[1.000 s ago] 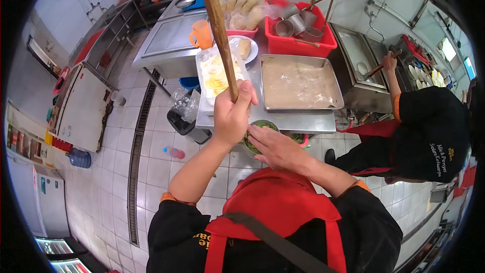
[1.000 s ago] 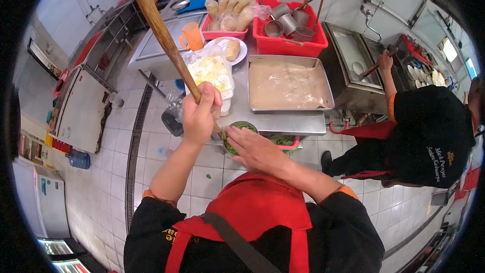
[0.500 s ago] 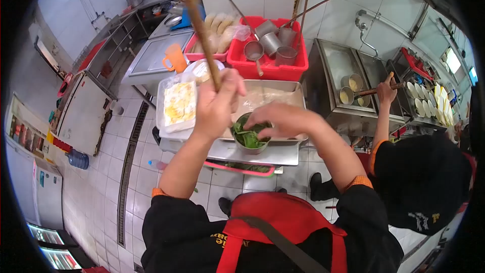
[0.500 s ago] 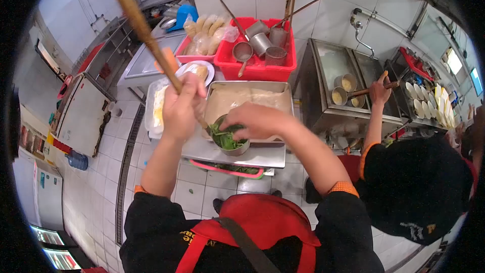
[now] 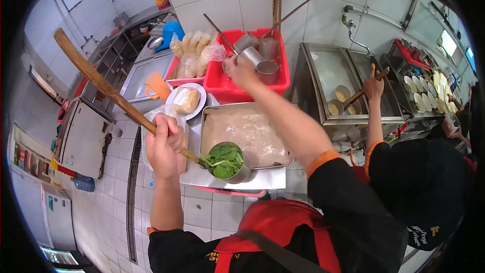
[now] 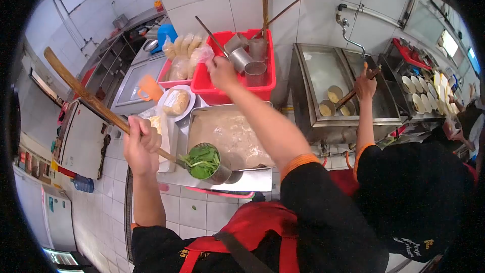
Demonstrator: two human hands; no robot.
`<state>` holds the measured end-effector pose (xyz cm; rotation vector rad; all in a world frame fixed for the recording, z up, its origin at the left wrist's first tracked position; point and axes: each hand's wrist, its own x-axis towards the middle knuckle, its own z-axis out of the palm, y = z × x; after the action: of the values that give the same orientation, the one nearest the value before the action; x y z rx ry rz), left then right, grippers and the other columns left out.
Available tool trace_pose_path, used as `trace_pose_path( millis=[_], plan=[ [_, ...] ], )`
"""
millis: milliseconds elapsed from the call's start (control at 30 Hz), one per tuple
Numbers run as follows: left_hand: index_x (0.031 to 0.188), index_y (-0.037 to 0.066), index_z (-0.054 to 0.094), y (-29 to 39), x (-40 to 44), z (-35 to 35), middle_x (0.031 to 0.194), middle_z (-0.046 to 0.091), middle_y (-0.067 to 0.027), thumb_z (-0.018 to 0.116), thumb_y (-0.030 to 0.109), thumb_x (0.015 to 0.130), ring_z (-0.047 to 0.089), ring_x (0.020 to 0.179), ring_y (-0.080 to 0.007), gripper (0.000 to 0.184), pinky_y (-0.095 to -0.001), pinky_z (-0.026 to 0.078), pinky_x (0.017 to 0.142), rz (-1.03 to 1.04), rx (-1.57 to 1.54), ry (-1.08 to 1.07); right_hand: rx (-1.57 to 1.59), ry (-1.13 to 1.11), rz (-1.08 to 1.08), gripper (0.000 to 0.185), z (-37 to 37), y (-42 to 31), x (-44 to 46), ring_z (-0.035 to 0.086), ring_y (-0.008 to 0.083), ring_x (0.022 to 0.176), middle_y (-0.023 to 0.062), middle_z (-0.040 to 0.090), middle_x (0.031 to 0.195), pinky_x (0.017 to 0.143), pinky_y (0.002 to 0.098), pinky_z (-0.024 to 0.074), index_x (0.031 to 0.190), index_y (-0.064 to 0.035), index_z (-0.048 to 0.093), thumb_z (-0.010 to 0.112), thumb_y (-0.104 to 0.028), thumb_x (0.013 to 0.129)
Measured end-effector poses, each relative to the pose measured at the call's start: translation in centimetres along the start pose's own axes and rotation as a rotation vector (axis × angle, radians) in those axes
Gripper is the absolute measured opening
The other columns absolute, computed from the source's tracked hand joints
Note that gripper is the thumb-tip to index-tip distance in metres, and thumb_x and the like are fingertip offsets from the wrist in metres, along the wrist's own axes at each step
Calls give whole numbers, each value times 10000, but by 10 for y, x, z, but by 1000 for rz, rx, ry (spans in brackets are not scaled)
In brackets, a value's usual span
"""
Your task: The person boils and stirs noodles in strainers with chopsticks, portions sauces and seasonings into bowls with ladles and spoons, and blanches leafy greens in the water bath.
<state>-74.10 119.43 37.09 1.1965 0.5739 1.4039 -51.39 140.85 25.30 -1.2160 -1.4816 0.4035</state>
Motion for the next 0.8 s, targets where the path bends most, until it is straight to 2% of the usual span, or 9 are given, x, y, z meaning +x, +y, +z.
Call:
trace_pose_path(
  millis=[33,67,100,167,200,433,500,667,800],
  plan=[
    [772,81,430,3,5,3,584,283,56,364,334,1024,197,442,-33,364,-225,161,407,11,-13,-1,2,32,131,291,-13,-5,21,610,398,796,239,627,798,687,455,476,826,18,611,514,-241,917],
    [771,82,428,6,10,6,586,285,55,364,338,1024,194,442,-33,366,-225,162,408,21,-22,2,-48,52,83,384,-31,-3,37,659,335,755,202,651,777,682,435,493,843,30,606,499,-330,927],
    [773,88,432,6,15,10,586,285,54,373,344,1021,200,445,-37,361,-228,166,409,51,-30,-3,133,-54,228,431,-76,-61,25,675,242,645,145,646,718,651,387,508,831,7,612,488,-394,927],
    [772,93,435,8,30,23,584,285,56,376,346,1020,206,448,-38,359,-230,168,412,69,-36,-1,221,-83,184,351,-122,-73,30,651,175,569,98,614,659,508,321,491,790,-5,598,505,-308,941],
    [772,99,439,9,41,31,582,286,58,379,348,1020,211,451,-40,357,-232,170,414,73,-52,-19,299,-94,191,399,-151,-104,18,616,150,550,70,588,660,528,263,515,775,-20,565,483,-364,958],
    [770,91,499,6,161,133,554,285,81,454,408,989,207,445,-37,388,-234,184,426,142,-83,-192,213,214,-47,356,-314,-215,-29,601,152,523,86,575,726,454,245,501,827,-10,533,491,-333,970],
    [775,84,509,2,191,161,554,301,80,465,415,982,231,445,-38,393,-233,205,431,67,-98,-322,150,311,-92,352,-344,-227,-30,600,154,521,88,575,735,452,244,501,828,-14,528,491,-334,969],
    [783,73,518,-94,236,228,549,316,78,458,399,984,267,451,-52,388,-237,217,431,18,-100,-561,-97,232,-36,326,-390,-215,-4,589,134,541,62,560,746,477,234,474,856,-38,519,511,-349,958],
    [759,62,522,-155,253,276,534,316,70,458,375,984,274,443,-54,390,-236,219,430,54,-93,-778,-149,95,31,361,-450,-160,45,636,178,551,89,560,745,471,257,522,831,4,515,489,-330,966]
  ],
)
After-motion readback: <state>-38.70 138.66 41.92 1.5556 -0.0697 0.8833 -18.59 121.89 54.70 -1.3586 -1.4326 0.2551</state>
